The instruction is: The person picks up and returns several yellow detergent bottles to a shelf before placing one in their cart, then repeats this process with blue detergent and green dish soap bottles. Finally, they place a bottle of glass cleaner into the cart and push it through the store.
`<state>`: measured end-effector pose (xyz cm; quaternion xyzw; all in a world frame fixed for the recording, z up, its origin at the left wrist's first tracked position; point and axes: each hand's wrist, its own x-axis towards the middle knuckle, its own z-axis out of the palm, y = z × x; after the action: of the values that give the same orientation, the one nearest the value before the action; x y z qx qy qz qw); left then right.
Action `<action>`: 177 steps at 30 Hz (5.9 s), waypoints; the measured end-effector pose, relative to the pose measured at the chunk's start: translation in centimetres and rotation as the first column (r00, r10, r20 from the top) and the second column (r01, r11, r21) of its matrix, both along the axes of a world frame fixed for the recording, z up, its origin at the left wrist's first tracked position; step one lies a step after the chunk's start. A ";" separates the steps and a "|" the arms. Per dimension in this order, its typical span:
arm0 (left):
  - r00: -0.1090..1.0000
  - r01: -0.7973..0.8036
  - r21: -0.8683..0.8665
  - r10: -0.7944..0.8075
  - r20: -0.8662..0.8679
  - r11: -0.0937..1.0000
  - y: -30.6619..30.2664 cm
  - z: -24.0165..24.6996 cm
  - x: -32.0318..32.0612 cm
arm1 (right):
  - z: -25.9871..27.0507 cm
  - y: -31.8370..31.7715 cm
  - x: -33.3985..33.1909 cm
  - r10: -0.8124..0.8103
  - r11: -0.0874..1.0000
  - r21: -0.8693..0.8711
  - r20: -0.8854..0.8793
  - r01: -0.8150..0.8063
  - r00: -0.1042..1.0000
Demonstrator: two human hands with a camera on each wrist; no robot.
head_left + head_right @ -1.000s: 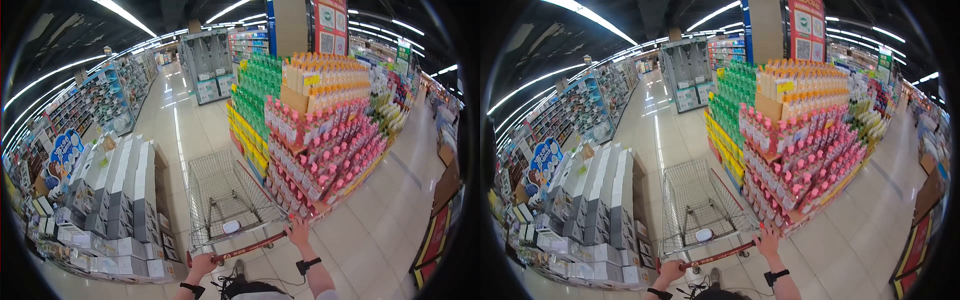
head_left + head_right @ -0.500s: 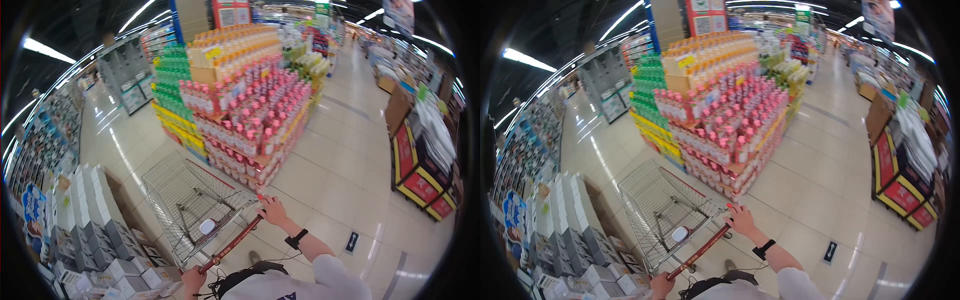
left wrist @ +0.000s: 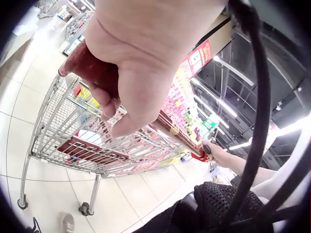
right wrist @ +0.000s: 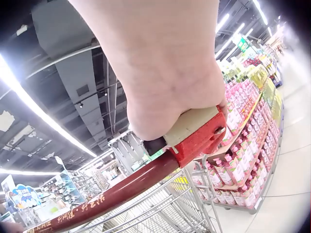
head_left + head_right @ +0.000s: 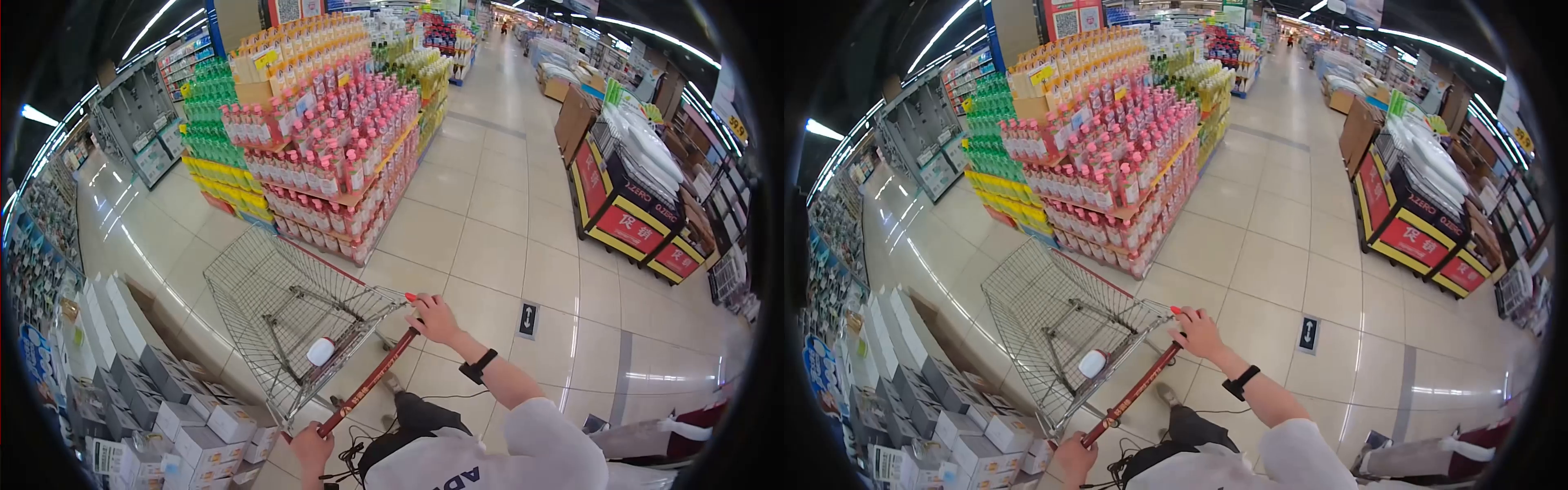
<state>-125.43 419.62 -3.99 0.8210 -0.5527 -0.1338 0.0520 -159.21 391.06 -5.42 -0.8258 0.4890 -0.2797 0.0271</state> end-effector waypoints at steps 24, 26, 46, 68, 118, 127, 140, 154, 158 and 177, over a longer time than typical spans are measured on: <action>0.970 0.240 0.050 -0.238 -0.040 0.970 20.7 0.4 -12.7 | 2.8 31.4 -19.1 -0.217 0.968 0.145 0.069 0.205 0.974; 0.979 0.197 0.105 -0.190 -0.074 0.975 21.3 0.7 -13.7 | 3.0 33.4 -20.2 -0.226 0.969 0.126 0.080 0.215 0.971; 0.850 0.516 -0.191 -0.527 -0.008 0.835 18.1 -0.7 -14.8 | 2.7 46.0 -23.8 -0.606 0.795 0.095 0.162 0.599 0.779; 0.706 0.707 -0.088 -0.707 0.043 0.701 4.6 -0.8 -16.7 | 1.1 46.4 -23.4 -0.807 0.584 0.003 0.102 0.812 0.581; 0.727 0.685 0.289 -0.609 -0.317 0.668 -42.3 -33.7 -50.3 | 3.1 30.3 -36.8 -0.964 0.251 0.313 -0.008 0.916 0.266; 0.643 0.763 0.469 -0.446 -0.622 0.445 -43.7 -23.2 -54.5 | 3.1 26.3 -39.9 -0.963 0.264 0.236 0.006 0.935 0.270; 0.408 0.843 -0.081 -0.729 -0.549 0.532 -42.1 9.0 -54.6 | 1.2 19.0 -49.0 -0.908 0.398 0.079 0.173 0.914 0.381; 0.507 0.851 0.150 -0.862 0.023 0.504 -43.7 0.1 -58.3 | -0.3 4.3 -62.7 -0.903 0.419 0.016 0.112 0.908 0.415; 0.489 0.801 0.414 -0.871 -0.037 0.432 -51.4 -0.6 -62.5 | -0.6 -1.1 -66.5 -0.895 0.437 0.005 0.101 0.900 0.434; 0.607 0.781 0.180 -0.794 0.008 0.599 -76.2 -0.1 -78.1 | -0.3 -29.1 -82.3 -0.883 0.465 -0.021 0.064 0.885 0.465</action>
<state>-203.50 343.39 -4.10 0.4994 -0.8472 -0.1502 -0.1017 -241.50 361.96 -5.71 -0.4484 0.8372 -0.2842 -0.1315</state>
